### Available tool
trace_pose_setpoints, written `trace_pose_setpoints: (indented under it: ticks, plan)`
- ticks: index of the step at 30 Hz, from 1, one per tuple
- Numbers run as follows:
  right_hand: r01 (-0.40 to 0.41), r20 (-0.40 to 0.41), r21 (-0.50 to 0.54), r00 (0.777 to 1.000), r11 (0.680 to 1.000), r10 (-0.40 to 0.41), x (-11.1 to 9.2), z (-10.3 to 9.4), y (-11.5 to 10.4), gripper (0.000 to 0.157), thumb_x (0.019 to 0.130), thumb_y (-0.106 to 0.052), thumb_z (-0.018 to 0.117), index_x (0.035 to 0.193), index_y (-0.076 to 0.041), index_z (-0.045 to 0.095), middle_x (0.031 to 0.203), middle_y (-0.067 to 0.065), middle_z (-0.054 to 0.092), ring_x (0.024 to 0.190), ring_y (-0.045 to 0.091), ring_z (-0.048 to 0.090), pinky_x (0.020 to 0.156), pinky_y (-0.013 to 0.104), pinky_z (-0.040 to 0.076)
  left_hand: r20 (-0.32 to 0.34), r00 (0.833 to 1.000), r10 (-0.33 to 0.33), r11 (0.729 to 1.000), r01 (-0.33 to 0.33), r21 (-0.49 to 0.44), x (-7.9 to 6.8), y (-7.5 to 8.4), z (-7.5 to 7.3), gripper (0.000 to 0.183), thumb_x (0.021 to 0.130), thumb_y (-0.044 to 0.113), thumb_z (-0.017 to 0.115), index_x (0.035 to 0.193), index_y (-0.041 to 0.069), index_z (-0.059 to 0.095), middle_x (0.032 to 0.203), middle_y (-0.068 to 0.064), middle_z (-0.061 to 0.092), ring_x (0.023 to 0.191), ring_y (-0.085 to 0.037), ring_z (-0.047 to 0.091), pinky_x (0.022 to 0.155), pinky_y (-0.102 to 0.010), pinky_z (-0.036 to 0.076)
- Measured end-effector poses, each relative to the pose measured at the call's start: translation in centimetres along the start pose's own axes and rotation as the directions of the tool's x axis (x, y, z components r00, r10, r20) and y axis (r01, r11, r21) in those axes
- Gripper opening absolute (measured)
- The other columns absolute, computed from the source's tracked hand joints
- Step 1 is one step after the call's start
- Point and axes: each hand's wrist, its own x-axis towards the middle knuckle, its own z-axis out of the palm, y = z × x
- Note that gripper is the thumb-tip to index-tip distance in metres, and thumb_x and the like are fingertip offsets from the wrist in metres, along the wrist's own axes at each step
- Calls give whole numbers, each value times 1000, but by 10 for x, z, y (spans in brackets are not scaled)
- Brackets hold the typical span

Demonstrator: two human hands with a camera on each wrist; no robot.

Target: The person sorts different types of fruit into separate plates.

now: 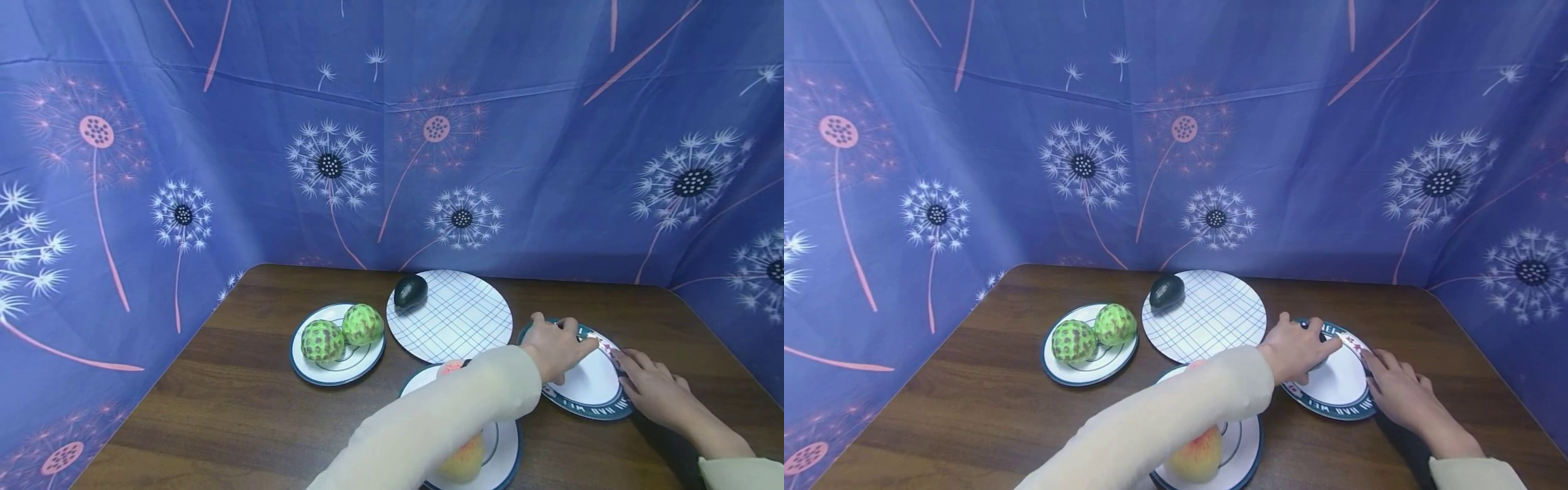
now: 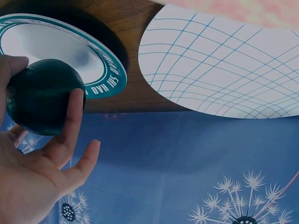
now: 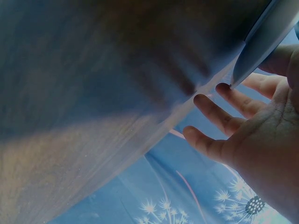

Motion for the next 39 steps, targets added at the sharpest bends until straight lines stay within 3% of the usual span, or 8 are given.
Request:
trace_pose_setpoints:
  ticks: [6,14,24,32,39]
  plan:
    - [0,3,2,1000,1000,0,0,-1,0,53,86,-15,56,129,9,35,124,37,31,105,59,33,77,75,28,-2,1000,-1,1000,1,-7,0,1,2,70,77,60,57,133,43,19,145,9,31,109,-2,55,103,-39,36]
    - [0,10,12,1000,1000,0,0,0,-1,53,87,-16,54,130,8,34,124,36,30,105,59,32,79,75,26,-8,1000,10,998,-10,-64,-4,-3,2,61,85,39,59,133,41,22,143,9,32,111,-7,56,104,-37,35]
    - [-3,28,19,1000,1000,2,0,-1,2,54,87,-17,55,130,8,33,124,36,31,104,58,33,77,74,28,-16,997,78,991,-79,-111,-8,-7,0,55,89,34,54,134,42,23,141,10,34,114,-7,53,104,-33,35]
    - [-10,32,20,999,1000,9,1,-1,2,55,87,-19,55,131,7,32,124,36,31,104,59,33,76,75,28,-15,992,127,966,-127,-226,-11,-7,-2,67,85,33,60,138,44,19,147,11,27,126,-6,42,111,-32,25]
    - [-10,41,35,999,999,8,1,0,4,56,89,-20,52,133,7,30,125,35,29,105,59,30,77,75,26,-29,990,136,963,-139,-231,-13,-5,-2,70,84,37,61,139,43,18,149,12,24,128,-4,39,111,-31,24]
